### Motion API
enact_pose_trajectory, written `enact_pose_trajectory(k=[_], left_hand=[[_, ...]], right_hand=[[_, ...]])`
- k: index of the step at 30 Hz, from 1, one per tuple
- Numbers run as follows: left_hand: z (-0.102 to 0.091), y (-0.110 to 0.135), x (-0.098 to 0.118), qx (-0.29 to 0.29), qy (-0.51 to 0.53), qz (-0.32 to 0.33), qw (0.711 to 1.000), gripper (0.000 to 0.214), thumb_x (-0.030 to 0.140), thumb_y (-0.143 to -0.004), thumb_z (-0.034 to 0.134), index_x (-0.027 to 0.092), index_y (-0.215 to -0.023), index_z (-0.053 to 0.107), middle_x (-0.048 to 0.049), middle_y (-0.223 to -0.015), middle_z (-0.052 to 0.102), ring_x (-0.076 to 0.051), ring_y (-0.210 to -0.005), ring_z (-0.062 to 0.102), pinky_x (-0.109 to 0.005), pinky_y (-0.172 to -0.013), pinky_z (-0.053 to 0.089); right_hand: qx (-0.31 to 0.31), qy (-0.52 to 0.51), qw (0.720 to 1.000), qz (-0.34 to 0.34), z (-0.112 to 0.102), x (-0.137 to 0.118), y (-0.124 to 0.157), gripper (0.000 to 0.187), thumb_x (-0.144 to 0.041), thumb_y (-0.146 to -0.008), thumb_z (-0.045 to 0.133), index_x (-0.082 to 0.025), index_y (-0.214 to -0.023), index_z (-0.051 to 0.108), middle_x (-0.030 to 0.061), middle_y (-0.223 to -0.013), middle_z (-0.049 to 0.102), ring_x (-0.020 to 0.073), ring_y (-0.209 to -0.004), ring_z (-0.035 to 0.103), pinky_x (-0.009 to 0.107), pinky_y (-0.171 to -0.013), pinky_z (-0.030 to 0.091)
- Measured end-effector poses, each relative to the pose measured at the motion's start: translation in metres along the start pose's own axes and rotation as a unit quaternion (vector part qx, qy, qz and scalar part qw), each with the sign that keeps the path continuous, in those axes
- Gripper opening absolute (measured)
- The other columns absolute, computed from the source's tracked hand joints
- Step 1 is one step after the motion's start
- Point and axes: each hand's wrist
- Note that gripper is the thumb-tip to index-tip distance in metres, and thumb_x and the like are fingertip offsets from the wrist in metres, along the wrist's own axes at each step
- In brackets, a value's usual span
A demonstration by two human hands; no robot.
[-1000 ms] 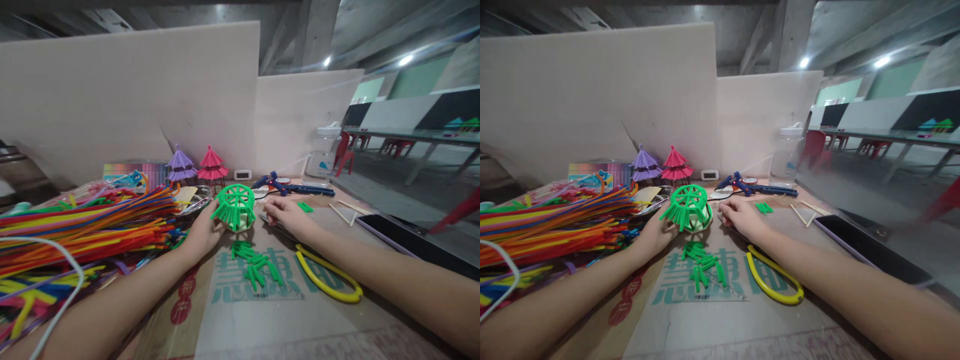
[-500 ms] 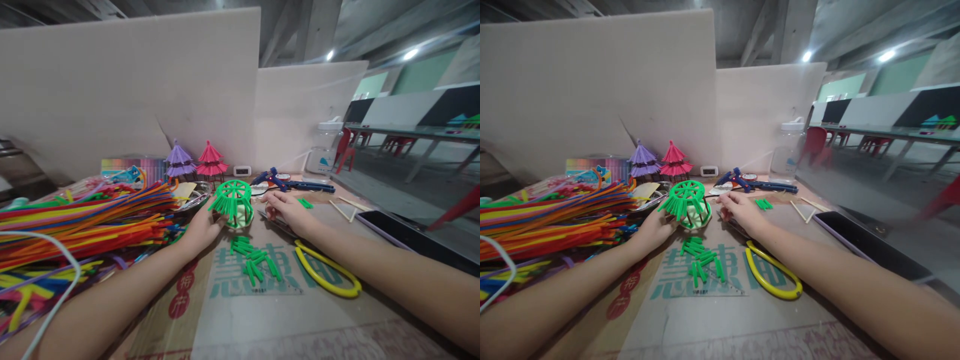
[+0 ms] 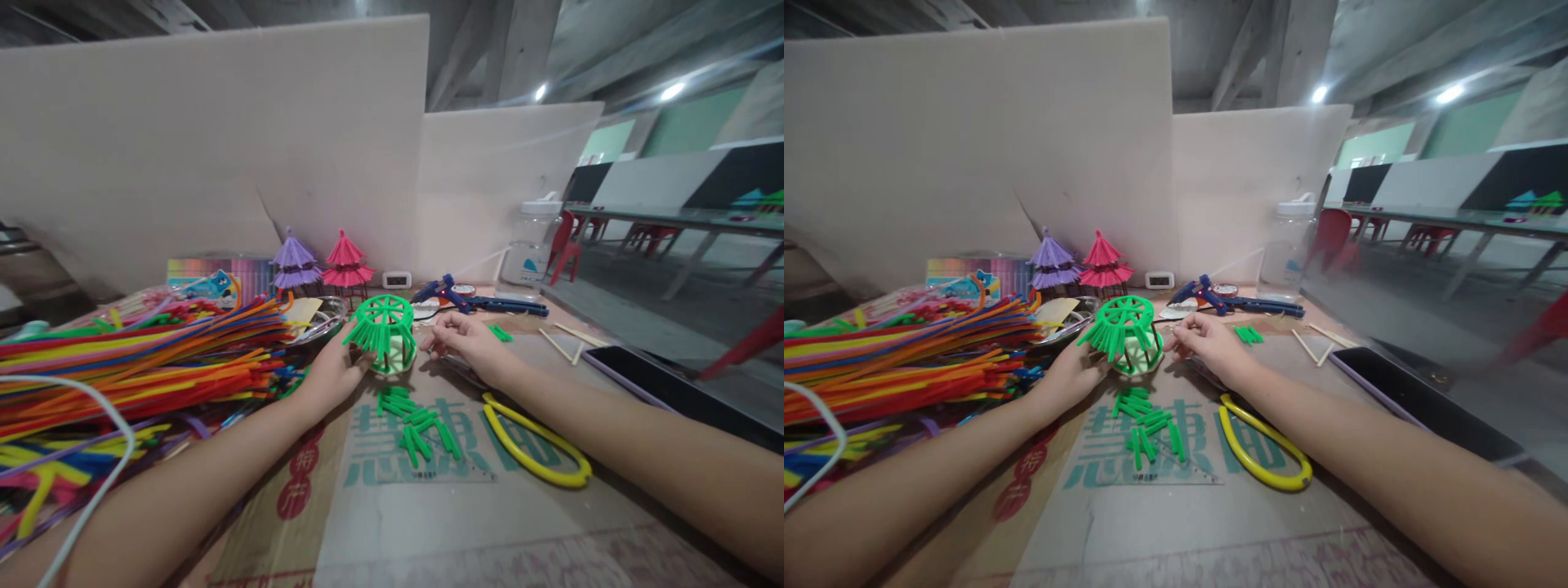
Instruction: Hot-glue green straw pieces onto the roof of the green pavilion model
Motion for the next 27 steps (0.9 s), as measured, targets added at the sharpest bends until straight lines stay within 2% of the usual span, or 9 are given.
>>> enact_pose_trajectory(k=[4, 8, 11, 14, 18, 23, 27], left_hand=[[0.0000, 0.0000, -0.0026, -0.003, -0.004, 0.028, 1.000, 0.044, 0.032, -0.086, 0.060, 0.017, -0.127, 0.054, -0.0118, -0.122, 0.066, -0.027, -0.111, 0.064, -0.046, -0.101, 0.051], [0.0007, 0.0001, -0.0061, 0.003, -0.005, 0.019, 1.000, 0.046, 0.034, -0.086, 0.061, 0.017, -0.128, 0.055, -0.0132, -0.127, 0.064, -0.028, -0.114, 0.063, -0.048, -0.104, 0.049], [0.0006, 0.0003, -0.0061, -0.001, -0.011, 0.010, 1.000, 0.044, 0.034, -0.086, 0.061, 0.016, -0.125, 0.056, -0.0142, -0.128, 0.063, -0.029, -0.113, 0.064, -0.049, -0.102, 0.050], [0.0001, 0.0002, -0.0052, 0.001, -0.018, 0.026, 0.999, 0.040, 0.030, -0.085, 0.061, 0.016, -0.122, 0.058, -0.0133, -0.127, 0.064, -0.029, -0.116, 0.062, -0.050, -0.105, 0.048], [-0.0001, -0.0001, -0.0050, 0.010, -0.023, 0.034, 0.999, 0.040, 0.029, -0.084, 0.062, 0.017, -0.122, 0.059, -0.0124, -0.128, 0.064, -0.030, -0.123, 0.058, -0.052, -0.110, 0.043], [0.0002, 0.0003, -0.0054, 0.014, -0.010, 0.038, 0.999, 0.052, 0.029, -0.083, 0.065, 0.019, -0.133, 0.055, -0.0122, -0.127, 0.066, -0.030, -0.122, 0.059, -0.050, -0.111, 0.043], [-0.0002, 0.0003, -0.0051, 0.008, -0.007, 0.039, 0.999, 0.053, 0.029, -0.084, 0.064, 0.019, -0.136, 0.054, -0.0120, -0.131, 0.064, -0.030, -0.123, 0.059, -0.050, -0.112, 0.043]], right_hand=[[-0.004, -0.010, 1.000, -0.001, 0.0002, 0.0000, 0.0016, 0.042, -0.048, -0.070, 0.080, -0.022, -0.080, 0.049, 0.0013, -0.074, 0.075, 0.0151, -0.064, 0.068, 0.032, -0.067, 0.054], [-0.019, -0.009, 1.000, -0.023, -0.0009, 0.0008, 0.0021, 0.035, -0.043, -0.075, 0.076, -0.022, -0.084, 0.050, -0.0008, -0.069, 0.073, 0.0136, -0.061, 0.066, 0.030, -0.065, 0.053], [-0.018, -0.025, 0.999, -0.019, -0.0007, 0.0007, 0.0018, 0.034, -0.039, -0.074, 0.076, -0.022, -0.092, 0.052, -0.0001, -0.073, 0.074, 0.0136, -0.064, 0.067, 0.031, -0.068, 0.054], [-0.003, -0.027, 1.000, -0.006, 0.0003, -0.0004, 0.0017, 0.039, -0.037, -0.072, 0.079, -0.022, -0.095, 0.053, 0.0015, -0.080, 0.076, 0.0145, -0.067, 0.070, 0.033, -0.071, 0.056], [0.012, -0.027, 0.999, 0.011, 0.0012, -0.0018, 0.0017, 0.040, -0.041, -0.069, 0.082, -0.022, -0.085, 0.051, 0.0030, -0.081, 0.077, 0.0154, -0.068, 0.072, 0.032, -0.071, 0.056], [0.002, -0.033, 0.999, 0.030, 0.0010, -0.0010, 0.0006, 0.047, -0.051, -0.068, 0.082, -0.022, -0.079, 0.048, 0.0024, -0.070, 0.075, 0.0159, -0.063, 0.071, 0.032, -0.067, 0.056], [0.003, -0.051, 0.999, 0.012, 0.0000, 0.0014, 0.0001, 0.048, -0.049, -0.067, 0.084, -0.022, -0.077, 0.045, 0.0018, -0.073, 0.075, 0.0141, -0.061, 0.069, 0.030, -0.065, 0.055]])
Point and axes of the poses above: each hand's wrist, its own y-axis away from the middle knuckle, its own z-axis out of the palm, x = y × z
